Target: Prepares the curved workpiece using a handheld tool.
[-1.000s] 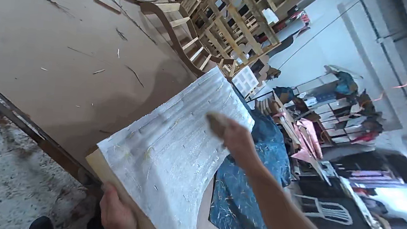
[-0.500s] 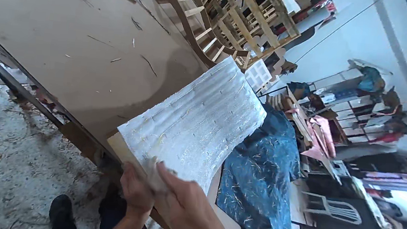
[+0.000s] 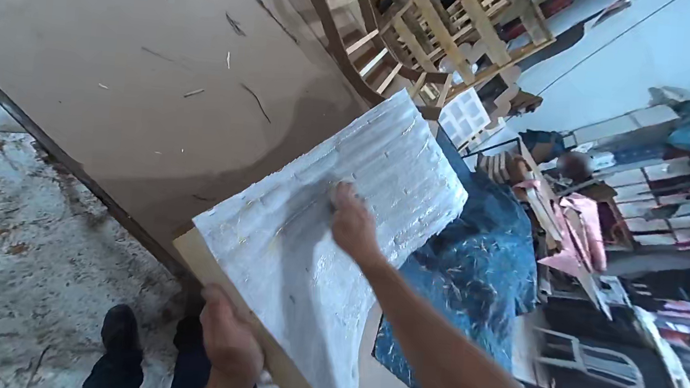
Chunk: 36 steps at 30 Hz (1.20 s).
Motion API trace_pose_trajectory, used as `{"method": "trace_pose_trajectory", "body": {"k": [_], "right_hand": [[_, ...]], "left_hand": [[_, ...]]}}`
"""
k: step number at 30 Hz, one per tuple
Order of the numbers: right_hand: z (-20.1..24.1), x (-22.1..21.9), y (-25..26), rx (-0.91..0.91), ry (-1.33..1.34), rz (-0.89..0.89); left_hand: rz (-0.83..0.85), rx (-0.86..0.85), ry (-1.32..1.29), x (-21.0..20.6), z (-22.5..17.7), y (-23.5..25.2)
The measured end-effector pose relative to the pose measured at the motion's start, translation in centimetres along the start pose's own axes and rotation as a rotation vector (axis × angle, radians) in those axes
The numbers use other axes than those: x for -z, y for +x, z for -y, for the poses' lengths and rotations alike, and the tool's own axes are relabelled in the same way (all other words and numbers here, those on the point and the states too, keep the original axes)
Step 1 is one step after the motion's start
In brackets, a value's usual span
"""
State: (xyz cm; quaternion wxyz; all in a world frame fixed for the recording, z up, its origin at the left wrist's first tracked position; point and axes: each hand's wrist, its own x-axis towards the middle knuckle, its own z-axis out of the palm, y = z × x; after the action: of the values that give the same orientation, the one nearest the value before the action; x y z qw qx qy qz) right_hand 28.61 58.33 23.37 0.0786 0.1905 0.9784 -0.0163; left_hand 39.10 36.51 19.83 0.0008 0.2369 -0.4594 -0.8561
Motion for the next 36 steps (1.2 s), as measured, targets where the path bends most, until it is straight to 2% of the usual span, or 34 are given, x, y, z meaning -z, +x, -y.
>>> {"method": "trace_pose_trajectory", "body": {"k": [2, 5, 8, 9, 10, 11, 12, 14, 16, 18, 21, 23, 25, 27, 29, 31, 34, 36], "right_hand": [[4.4, 0.6, -6.0, 0.061, 0.151, 0.173], [9.6, 4.7, -13.9, 0.15, 0.403, 0.389], [11.1, 9.2, -17.2, 0.157, 0.849, 0.558], [10.6, 10.2, -16.3, 0.074, 0.955, 0.555], [9.3, 10.9, -14.3, -0.015, 0.979, 0.463], [7.5, 11.3, -11.1, -0.087, 0.921, 0.281], [5.0, 11.5, -7.0, -0.137, 0.792, 0.096], [-1.0, 10.5, 2.4, -0.15, 0.36, -0.21], [-4.8, 7.2, 8.1, -0.122, 0.037, -0.314], [-3.6, 3.6, 7.9, -0.084, -0.027, -0.232], [2.9, 0.5, -0.4, 0.026, 0.107, 0.053], [8.0, 1.9, -5.9, 0.071, 0.219, 0.245], [11.7, 5.2, -10.7, 0.112, 0.362, 0.427], [13.3, 8.3, -14.2, 0.226, 0.616, 0.502], [13.0, 10.9, -14.8, 0.254, 0.904, 0.609], [10.6, 12.7, -10.8, 0.129, 0.929, 0.418], [3.8, 14.3, 1.6, -0.061, 0.438, -0.087], [-1.2, 12.9, 9.9, -0.042, 0.111, -0.357]], "left_hand": [[0.003, 0.025, 0.009, -0.4, -0.4, 0.1], [0.015, 0.048, 0.004, 0.2, 0.1, 0.3], [0.119, 0.075, -0.07, 2.6, 2.2, 0.1], [0.112, 0.082, -0.075, 3.1, 2.6, 0.0], [0.097, 0.069, -0.02, 2.8, 2.2, 0.3], [0.071, 0.064, 0.008, 2.3, 1.6, 0.6], [0.056, 0.057, 0.011, 1.8, 1.1, 0.8], [0.023, 0.051, 0.013, 1.0, 0.4, 1.1], [-0.006, 0.057, 0.019, 0.8, 0.1, 0.7], [0.001, 0.044, -0.002, 0.1, -0.2, 0.6], [0.02, 0.028, 0.017, -0.6, -0.6, 0.2], [0.009, 0.013, 0.001, -0.8, -0.6, 0.4], [0.031, 0.011, -0.039, -0.3, -0.2, 0.0], [0.082, 0.032, -0.067, 0.9, 0.2, -0.6], [0.099, 0.076, -0.055, 2.1, 0.3, -1.2], [-0.021, 0.092, 0.061, 0.5, -1.6, -0.5], [-0.052, 0.093, 0.079, 0.1, -2.3, 0.0], [-0.06, 0.053, 0.056, 0.4, -1.7, 0.2]]}}
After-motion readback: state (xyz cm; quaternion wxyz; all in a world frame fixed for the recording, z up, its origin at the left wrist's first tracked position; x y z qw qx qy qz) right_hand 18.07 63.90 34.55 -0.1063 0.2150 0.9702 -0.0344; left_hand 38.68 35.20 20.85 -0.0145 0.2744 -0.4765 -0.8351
